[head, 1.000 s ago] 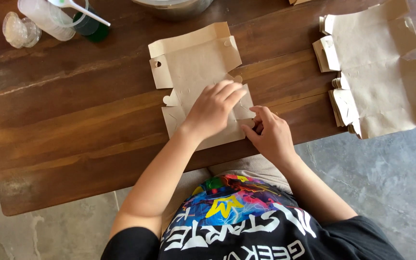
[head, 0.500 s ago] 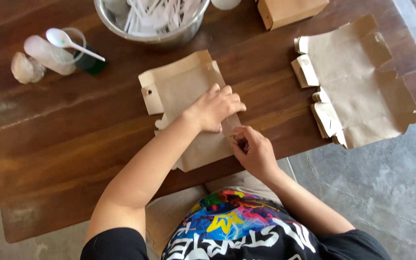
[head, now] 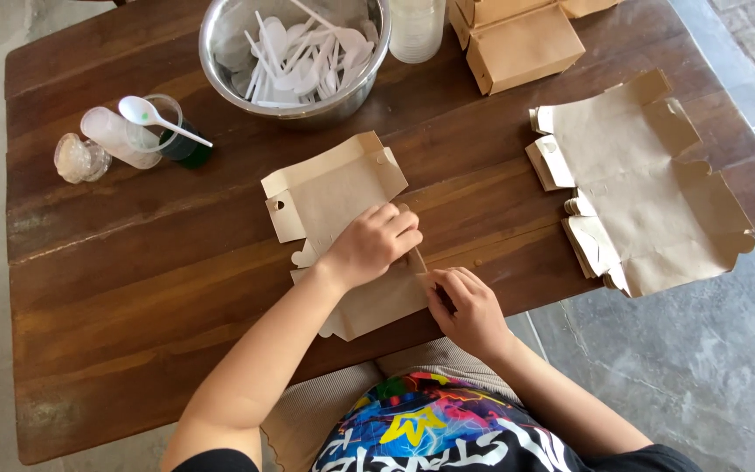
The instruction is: The person assembles flat cardboard takeout boxes by folding along pre-scored lines and pressing the flaps to form a three-dimensional container. The person handles multiple boxes one at a time, folding and creasing each to create a finished box.
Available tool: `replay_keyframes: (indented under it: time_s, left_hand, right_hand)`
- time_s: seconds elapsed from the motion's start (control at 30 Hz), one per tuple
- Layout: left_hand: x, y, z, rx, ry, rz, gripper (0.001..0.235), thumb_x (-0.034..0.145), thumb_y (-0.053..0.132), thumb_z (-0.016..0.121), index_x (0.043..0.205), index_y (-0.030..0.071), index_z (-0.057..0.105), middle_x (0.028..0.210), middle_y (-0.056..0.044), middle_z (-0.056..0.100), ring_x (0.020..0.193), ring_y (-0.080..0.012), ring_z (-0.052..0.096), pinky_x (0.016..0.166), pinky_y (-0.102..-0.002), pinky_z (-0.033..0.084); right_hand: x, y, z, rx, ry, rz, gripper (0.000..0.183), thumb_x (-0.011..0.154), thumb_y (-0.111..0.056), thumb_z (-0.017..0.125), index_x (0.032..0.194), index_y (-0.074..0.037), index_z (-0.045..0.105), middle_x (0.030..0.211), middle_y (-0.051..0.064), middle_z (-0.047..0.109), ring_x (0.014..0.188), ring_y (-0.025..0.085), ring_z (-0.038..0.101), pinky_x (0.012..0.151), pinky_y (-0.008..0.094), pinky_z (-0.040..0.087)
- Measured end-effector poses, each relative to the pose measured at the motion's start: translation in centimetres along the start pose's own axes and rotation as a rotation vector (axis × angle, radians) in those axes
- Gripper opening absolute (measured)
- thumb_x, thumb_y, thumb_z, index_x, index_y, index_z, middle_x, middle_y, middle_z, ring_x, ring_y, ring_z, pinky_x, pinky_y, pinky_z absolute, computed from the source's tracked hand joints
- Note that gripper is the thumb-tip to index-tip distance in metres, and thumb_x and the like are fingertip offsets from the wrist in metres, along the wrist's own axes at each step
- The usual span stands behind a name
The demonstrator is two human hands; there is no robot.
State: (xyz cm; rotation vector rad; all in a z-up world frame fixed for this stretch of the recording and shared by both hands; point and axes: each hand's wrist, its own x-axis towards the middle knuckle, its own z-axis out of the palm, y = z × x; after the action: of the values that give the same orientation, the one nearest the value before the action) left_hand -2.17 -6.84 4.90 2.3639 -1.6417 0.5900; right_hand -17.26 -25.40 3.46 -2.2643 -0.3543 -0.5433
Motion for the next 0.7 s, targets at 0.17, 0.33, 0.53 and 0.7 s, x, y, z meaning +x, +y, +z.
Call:
replay_keyframes:
  time_s: [0.17, 0.33, 0.53, 0.7]
  left_hand:
    - [-1.7, 1.1, 1.1, -0.023, 0.082, -0.046, 0.014, 0.09, 0.004, 0.061, 0.096, 0.016, 0.064, 0.106, 0.002, 0.06, 0.105, -0.0187, 0.062, 0.08, -0.029, 0.055]
    - [-1.7, 2.0, -0.1, -0.064, 0.072, -0.101, 0.011, 0.097, 0.005, 0.06, 0.101, 0.012, 0.067, 0.109, -0.004, 0.064, 0.109, -0.0219, 0.064, 0.083, -0.03, 0.058]
    - [-3.8, 1.6, 2.7, -0.028, 0.161, -0.151, 0.013, 0.093, 0.003, 0.061, 0.098, 0.011, 0.068, 0.101, -0.005, 0.062, 0.102, -0.0231, 0.066, 0.088, -0.03, 0.057]
    - [-3.8, 1.8, 2.1, -0.036, 0.138, -0.193, 0.015, 0.092, 0.003, 0.06, 0.103, 0.011, 0.068, 0.105, -0.006, 0.063, 0.106, -0.0236, 0.066, 0.093, -0.03, 0.057]
  right_hand:
    - [0.5, -0.5, -0.4, 0.039, -0.003, 0.039, 0.015, 0.084, -0.004, 0.073, 0.098, -0.004, 0.069, 0.085, 0.009, 0.071, 0.089, 0.031, 0.073, 0.068, 0.039, 0.061]
    - [1.7, -0.8, -0.9, 0.052, -0.008, 0.069, 0.013, 0.083, -0.004, 0.072, 0.096, -0.004, 0.069, 0.083, 0.009, 0.071, 0.088, 0.03, 0.073, 0.064, 0.038, 0.06]
    - [2.5, -0.5, -1.2, 0.083, -0.012, 0.127, 0.013, 0.081, 0.001, 0.069, 0.093, -0.004, 0.067, 0.08, 0.012, 0.07, 0.082, 0.034, 0.071, 0.055, 0.038, 0.058]
    - [2.4, -0.5, -0.7, 0.09, -0.028, 0.115, 0.013, 0.079, 0.001, 0.071, 0.089, -0.005, 0.067, 0.078, 0.011, 0.069, 0.083, 0.031, 0.071, 0.055, 0.035, 0.057]
